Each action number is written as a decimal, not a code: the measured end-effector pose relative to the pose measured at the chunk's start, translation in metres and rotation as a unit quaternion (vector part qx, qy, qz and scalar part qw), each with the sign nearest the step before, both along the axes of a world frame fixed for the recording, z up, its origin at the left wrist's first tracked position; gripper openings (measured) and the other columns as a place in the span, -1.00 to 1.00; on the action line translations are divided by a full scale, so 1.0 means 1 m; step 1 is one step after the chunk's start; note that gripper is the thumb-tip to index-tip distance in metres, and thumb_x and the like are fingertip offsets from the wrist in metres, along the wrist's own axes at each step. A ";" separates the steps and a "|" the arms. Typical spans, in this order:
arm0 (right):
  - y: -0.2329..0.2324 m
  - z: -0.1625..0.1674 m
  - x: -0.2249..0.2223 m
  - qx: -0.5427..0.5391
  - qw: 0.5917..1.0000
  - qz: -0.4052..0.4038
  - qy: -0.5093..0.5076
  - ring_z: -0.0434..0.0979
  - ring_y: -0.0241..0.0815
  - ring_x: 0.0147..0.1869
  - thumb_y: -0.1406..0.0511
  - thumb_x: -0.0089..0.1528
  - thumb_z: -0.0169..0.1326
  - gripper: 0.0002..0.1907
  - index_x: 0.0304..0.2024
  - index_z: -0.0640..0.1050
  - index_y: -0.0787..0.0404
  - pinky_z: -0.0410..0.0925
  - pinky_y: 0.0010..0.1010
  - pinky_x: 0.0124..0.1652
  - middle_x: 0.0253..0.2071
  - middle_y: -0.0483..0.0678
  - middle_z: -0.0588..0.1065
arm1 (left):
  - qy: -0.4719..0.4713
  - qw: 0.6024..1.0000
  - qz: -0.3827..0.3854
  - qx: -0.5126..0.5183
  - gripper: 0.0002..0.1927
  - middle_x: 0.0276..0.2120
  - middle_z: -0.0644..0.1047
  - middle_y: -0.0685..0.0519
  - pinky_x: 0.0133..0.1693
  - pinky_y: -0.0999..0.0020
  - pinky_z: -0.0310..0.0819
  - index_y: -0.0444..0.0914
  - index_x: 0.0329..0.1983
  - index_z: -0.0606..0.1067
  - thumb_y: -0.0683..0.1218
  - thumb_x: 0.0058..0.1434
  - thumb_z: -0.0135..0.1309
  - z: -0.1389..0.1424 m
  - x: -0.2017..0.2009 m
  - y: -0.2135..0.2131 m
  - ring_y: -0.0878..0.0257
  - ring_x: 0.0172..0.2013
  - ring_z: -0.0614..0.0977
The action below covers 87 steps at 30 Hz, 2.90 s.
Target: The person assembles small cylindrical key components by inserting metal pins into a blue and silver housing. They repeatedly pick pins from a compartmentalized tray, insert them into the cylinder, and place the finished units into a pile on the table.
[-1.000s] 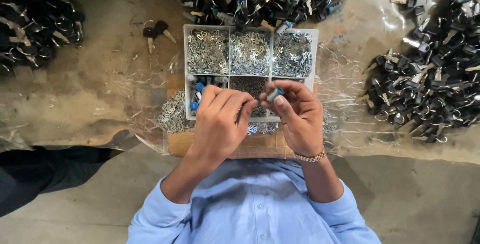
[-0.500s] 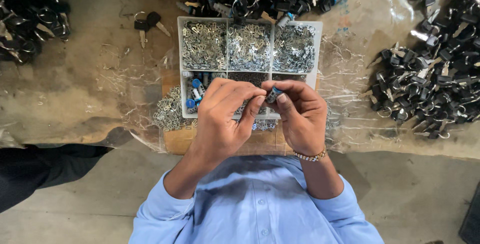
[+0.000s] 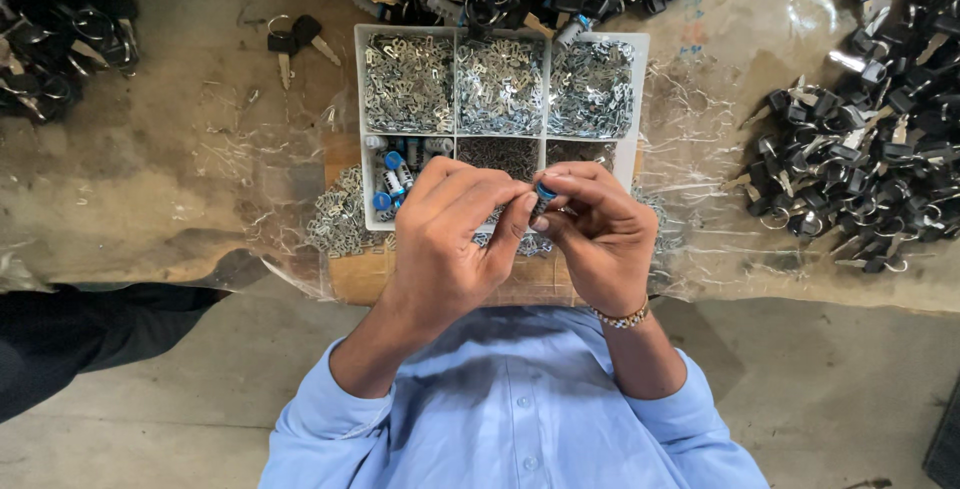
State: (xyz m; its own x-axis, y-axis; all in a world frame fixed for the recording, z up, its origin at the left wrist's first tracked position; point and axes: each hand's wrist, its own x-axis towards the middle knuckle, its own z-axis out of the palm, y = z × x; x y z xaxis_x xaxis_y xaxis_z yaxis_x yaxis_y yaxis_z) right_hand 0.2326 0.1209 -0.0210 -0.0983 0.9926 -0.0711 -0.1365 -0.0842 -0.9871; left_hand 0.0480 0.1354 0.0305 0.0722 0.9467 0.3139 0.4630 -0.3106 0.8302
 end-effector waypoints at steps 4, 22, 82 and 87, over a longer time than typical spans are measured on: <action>0.000 0.002 0.001 0.019 0.999 0.010 -0.031 0.54 -0.36 0.04 0.65 0.20 0.21 -0.62 0.06 0.58 0.37 0.48 -0.60 0.04 0.15 0.04 0.50 | -0.006 1.000 -0.018 -0.009 -0.87 -0.24 0.64 0.01 -0.14 0.24 0.48 -0.30 -0.19 0.61 -0.19 0.22 0.31 -0.001 -0.005 -0.003 0.06 -0.20 0.60; -0.004 -0.006 0.001 0.062 0.997 -0.007 -0.044 0.59 -0.26 0.11 0.65 0.16 0.30 -0.68 -0.07 0.58 0.36 0.53 -0.52 0.02 0.08 0.05 0.50 | -0.141 0.985 -0.003 -0.096 -0.85 -0.24 0.65 0.04 -0.10 0.41 0.56 -0.26 -0.20 0.62 -0.29 0.19 0.30 -0.010 0.000 -0.008 0.24 -0.21 0.70; 0.009 -0.004 -0.004 -0.001 1.000 -0.016 0.027 0.59 -0.23 0.16 0.69 0.16 0.22 -0.60 0.03 0.56 0.41 0.57 -0.51 0.08 0.22 0.07 0.41 | 0.213 0.976 0.044 -0.002 -0.90 -0.35 0.59 0.08 -0.18 0.13 0.37 -0.21 -0.30 0.61 -0.09 0.24 0.28 -0.008 0.001 0.005 0.04 -0.26 0.51; 0.007 -0.005 -0.004 0.025 0.999 -0.018 0.009 0.58 -0.23 0.17 0.68 0.19 0.23 -0.62 0.03 0.57 0.40 0.58 -0.47 0.13 0.19 0.08 0.48 | 0.012 0.998 0.003 -0.065 -0.92 -0.20 0.63 0.07 -0.10 0.25 0.43 -0.24 -0.16 0.61 -0.14 0.36 0.21 -0.004 -0.002 -0.002 0.10 -0.18 0.54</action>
